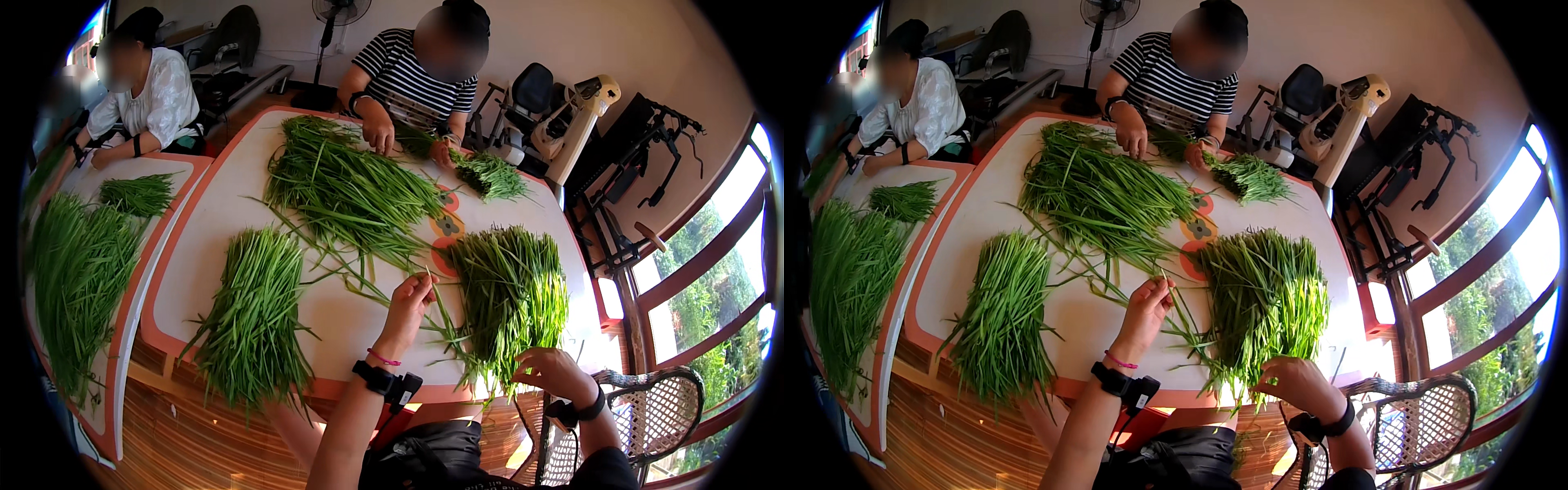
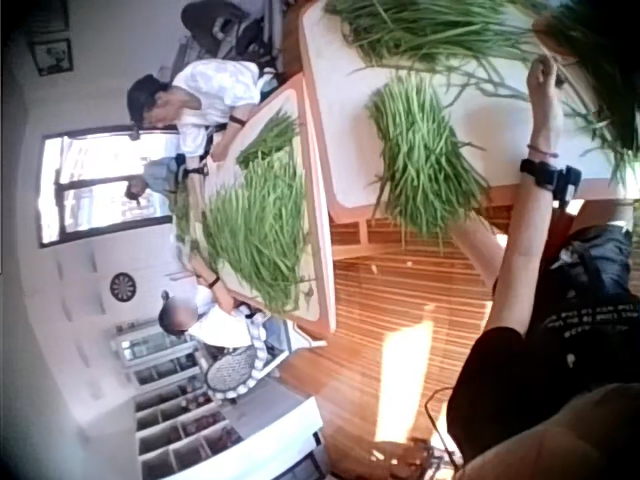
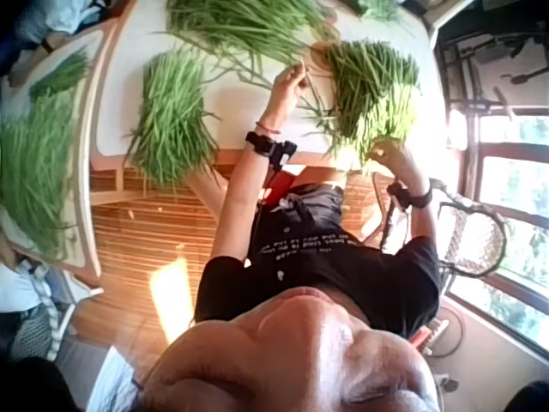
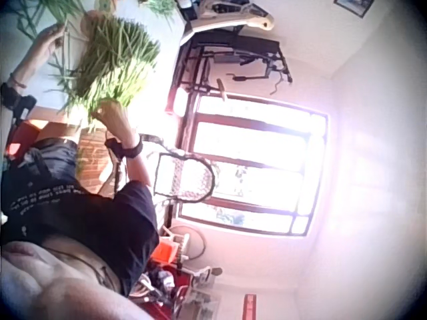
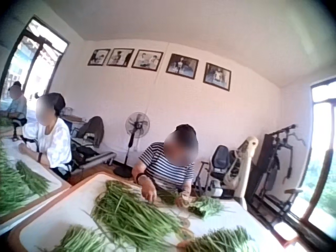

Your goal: The person sorts bunches of green vegetables on a table by hand, gathering stalks into bundles and placing them into separate piles alongside other people.

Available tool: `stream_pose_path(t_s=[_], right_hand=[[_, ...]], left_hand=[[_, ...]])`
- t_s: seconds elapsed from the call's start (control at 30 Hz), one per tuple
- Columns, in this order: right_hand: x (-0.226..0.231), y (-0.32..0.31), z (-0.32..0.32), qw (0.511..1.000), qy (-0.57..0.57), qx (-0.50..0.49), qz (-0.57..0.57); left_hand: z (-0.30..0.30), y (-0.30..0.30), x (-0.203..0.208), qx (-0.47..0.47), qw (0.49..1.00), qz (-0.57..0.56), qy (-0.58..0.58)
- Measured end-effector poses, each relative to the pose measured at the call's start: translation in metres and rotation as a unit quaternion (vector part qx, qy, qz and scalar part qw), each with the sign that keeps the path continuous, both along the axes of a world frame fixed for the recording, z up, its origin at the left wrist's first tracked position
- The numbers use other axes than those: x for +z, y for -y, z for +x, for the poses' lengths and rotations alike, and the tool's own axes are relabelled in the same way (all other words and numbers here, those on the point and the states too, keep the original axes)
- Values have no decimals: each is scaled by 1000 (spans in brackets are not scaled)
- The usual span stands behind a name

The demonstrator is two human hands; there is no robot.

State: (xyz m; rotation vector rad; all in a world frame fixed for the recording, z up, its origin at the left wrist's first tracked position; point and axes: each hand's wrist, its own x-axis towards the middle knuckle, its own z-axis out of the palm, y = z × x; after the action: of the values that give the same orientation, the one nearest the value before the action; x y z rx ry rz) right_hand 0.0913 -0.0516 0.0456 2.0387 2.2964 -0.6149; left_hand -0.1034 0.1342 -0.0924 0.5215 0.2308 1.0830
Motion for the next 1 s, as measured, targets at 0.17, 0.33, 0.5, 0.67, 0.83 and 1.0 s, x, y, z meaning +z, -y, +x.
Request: stream_pose_path(t_s=[0.17, 0.33, 0.5, 0.67, 0.83, 1.0], right_hand=[[-22, -74, -38, 992, -77, -36, 97], [-55, -127, -20, 975, 97, -64, 187], [-76, -150, -18, 976, 123, -79, 162], [-85, -169, -37, 990, 86, -56, 95], [-93, -172, -46, 991, 110, -47, 59], [-78, -161, -59, 984, -39, -85, 153]], left_hand=[[-1, -6, -11, 20, 1000, 7, 19], [-6, -10, -6, -6, 996, -30, 81], [-9, -8, -3, -19, 998, -42, 36], [-9, -10, -2, 15, 998, -45, -44], [-11, -9, 0, 11, 998, -54, -20], [-9, -8, -2, 38, 993, -81, -81]])
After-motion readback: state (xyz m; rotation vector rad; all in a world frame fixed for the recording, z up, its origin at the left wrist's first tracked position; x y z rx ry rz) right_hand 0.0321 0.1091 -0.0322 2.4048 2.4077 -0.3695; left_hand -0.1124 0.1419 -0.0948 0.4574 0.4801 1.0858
